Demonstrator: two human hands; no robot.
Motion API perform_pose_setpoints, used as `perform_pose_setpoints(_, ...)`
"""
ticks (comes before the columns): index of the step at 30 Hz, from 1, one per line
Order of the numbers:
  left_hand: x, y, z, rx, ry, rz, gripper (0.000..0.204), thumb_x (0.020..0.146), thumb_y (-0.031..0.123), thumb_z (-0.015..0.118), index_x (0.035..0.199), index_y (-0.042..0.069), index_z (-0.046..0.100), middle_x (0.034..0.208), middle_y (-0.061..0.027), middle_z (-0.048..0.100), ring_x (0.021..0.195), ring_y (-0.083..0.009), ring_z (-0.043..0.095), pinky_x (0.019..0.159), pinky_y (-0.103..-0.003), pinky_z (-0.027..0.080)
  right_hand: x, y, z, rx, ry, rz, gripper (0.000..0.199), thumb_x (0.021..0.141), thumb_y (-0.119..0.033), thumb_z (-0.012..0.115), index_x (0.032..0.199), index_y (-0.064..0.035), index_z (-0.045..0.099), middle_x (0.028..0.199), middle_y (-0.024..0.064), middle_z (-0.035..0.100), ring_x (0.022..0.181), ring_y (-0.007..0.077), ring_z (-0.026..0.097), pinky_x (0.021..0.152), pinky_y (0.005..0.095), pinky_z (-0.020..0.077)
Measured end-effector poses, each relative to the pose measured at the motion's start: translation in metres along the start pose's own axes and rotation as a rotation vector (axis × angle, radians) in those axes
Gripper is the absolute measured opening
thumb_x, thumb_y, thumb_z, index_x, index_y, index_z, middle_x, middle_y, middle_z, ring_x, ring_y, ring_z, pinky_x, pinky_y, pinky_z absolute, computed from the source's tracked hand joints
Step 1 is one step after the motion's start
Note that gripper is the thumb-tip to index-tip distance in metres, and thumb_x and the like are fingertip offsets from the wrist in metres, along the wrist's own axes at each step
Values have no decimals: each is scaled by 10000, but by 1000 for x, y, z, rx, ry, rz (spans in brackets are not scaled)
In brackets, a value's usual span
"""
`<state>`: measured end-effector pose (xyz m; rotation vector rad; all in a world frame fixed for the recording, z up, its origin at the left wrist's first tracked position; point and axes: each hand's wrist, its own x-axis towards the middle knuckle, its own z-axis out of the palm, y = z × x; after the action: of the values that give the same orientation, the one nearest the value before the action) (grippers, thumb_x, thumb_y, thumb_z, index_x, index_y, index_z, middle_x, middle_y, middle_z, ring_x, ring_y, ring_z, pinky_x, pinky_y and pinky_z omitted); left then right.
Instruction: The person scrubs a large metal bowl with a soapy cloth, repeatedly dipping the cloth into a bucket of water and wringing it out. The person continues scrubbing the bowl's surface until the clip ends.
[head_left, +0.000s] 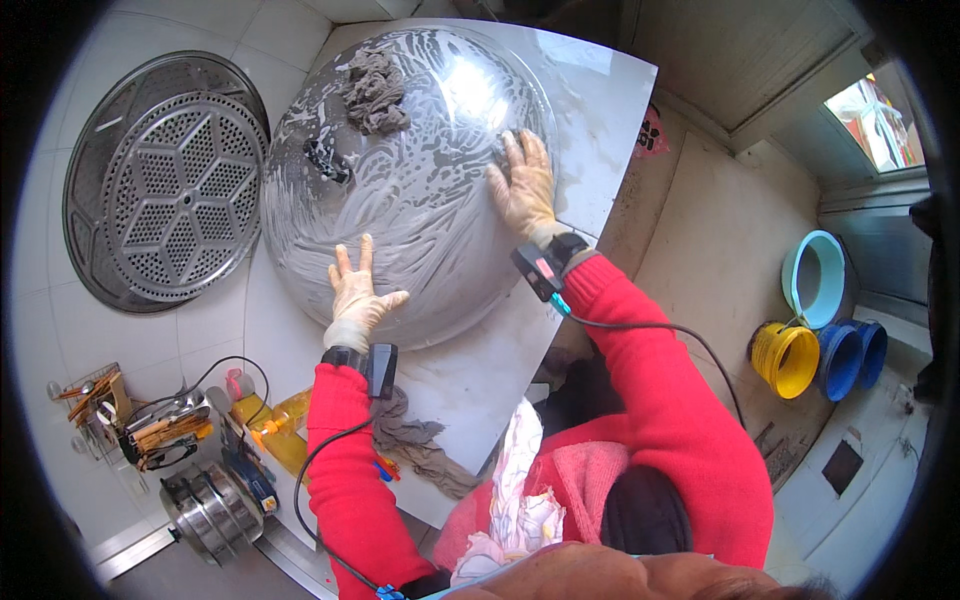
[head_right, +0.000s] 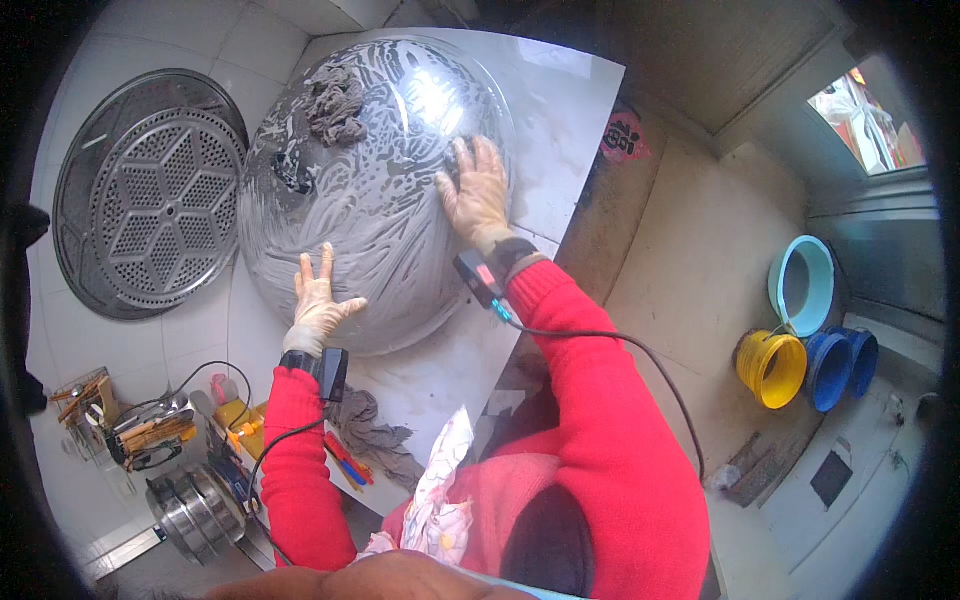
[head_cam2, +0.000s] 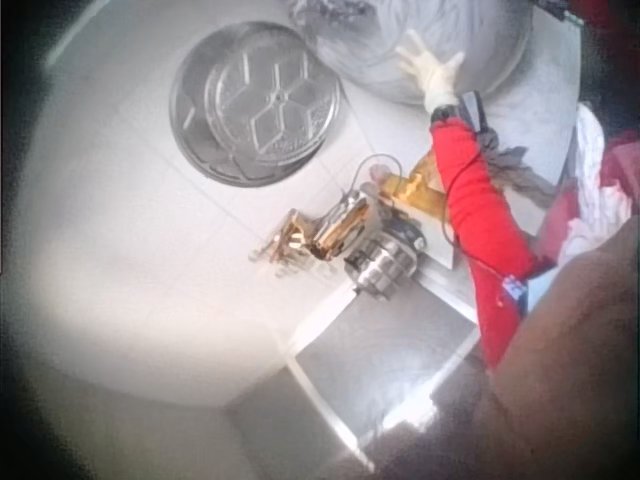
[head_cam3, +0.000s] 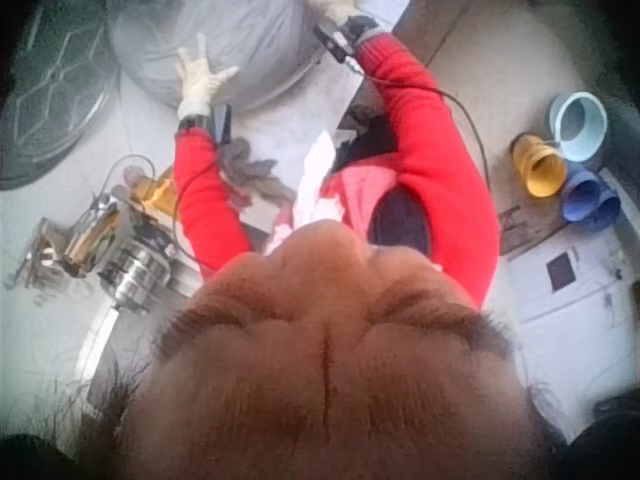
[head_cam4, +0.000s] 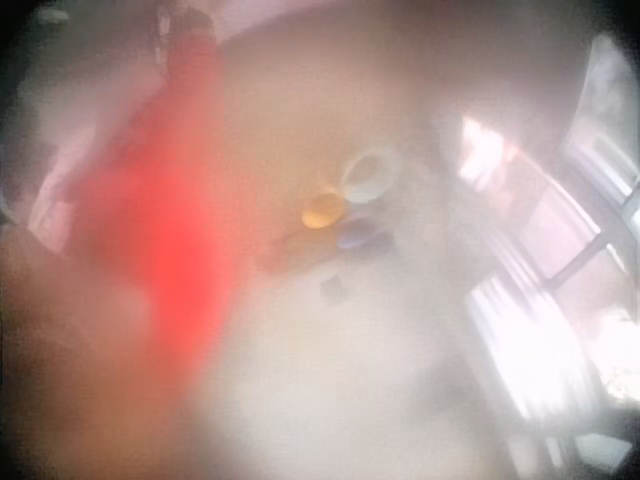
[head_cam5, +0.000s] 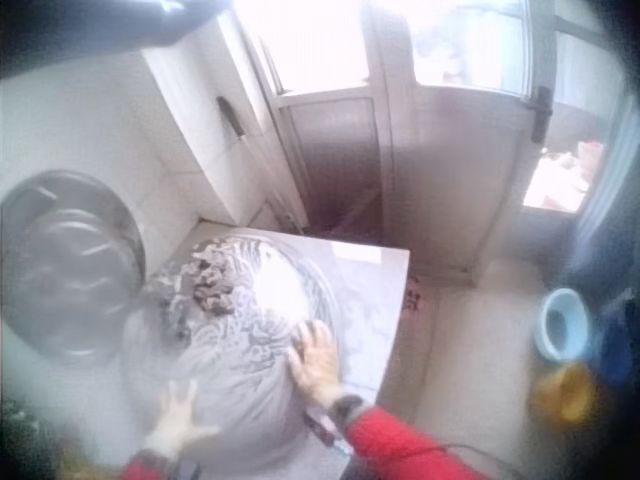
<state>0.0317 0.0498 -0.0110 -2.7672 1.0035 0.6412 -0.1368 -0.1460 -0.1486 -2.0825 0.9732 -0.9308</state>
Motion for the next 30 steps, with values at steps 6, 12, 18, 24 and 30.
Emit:
perform_pose_setpoints(6, 0, 0, -2, -24, -18, -16, 1190, 621, 287, 901, 1553, 356, 165, 1619, -200, 56, 1467, -465, 93, 1174, -492, 268, -97, -26, -5, -33, -511, -499, 696, 814, -431, 681, 1424, -181, 455, 1498, 147, 379, 1440, 333, 270, 1141, 604, 174)
perform_pose_setpoints(12, -1, -11, -3, 15, -27, 25, 1145, 629, 283, 893, 1539, 388, 206, 1626, -169, 72, 1468, -458, 110, 1166, -488, 286, -33, -2, 2, -10, 99, 46, 618, 830, -305, 660, 1394, -121, 487, 1466, 207, 402, 1382, 397, 334, 1129, 553, 236)
perform_pose_setpoints(18, 4, -21, -7, 35, -37, 70, 1090, 659, 281, 875, 1523, 429, 228, 1631, -150, 73, 1462, -466, 128, 1166, -488, 292, -117, -49, 36, -350, -242, -630, 545, 867, -254, 561, 1404, -188, 491, 1514, 129, 378, 1439, 331, 279, 1167, 577, 119)
perform_pose_setpoints(24, 1, -30, -11, 90, -49, 134, 1062, 696, 280, 856, 1529, 420, 212, 1628, -159, 81, 1449, -477, 167, 1162, -512, 288, -134, -31, 33, -761, -297, -393, 480, 884, -163, 524, 1361, -120, 522, 1490, 170, 404, 1398, 331, 353, 1140, 559, 251)
perform_pose_setpoints(30, 1, -34, -8, 101, -42, 138, 1053, 692, 302, 860, 1523, 430, 226, 1633, -134, 75, 1454, -487, 132, 1161, -506, 297, -139, -45, 46, -171, -75, -130, 624, 845, -257, 626, 1420, -101, 442, 1521, 224, 321, 1432, 396, 264, 1160, 554, 182)
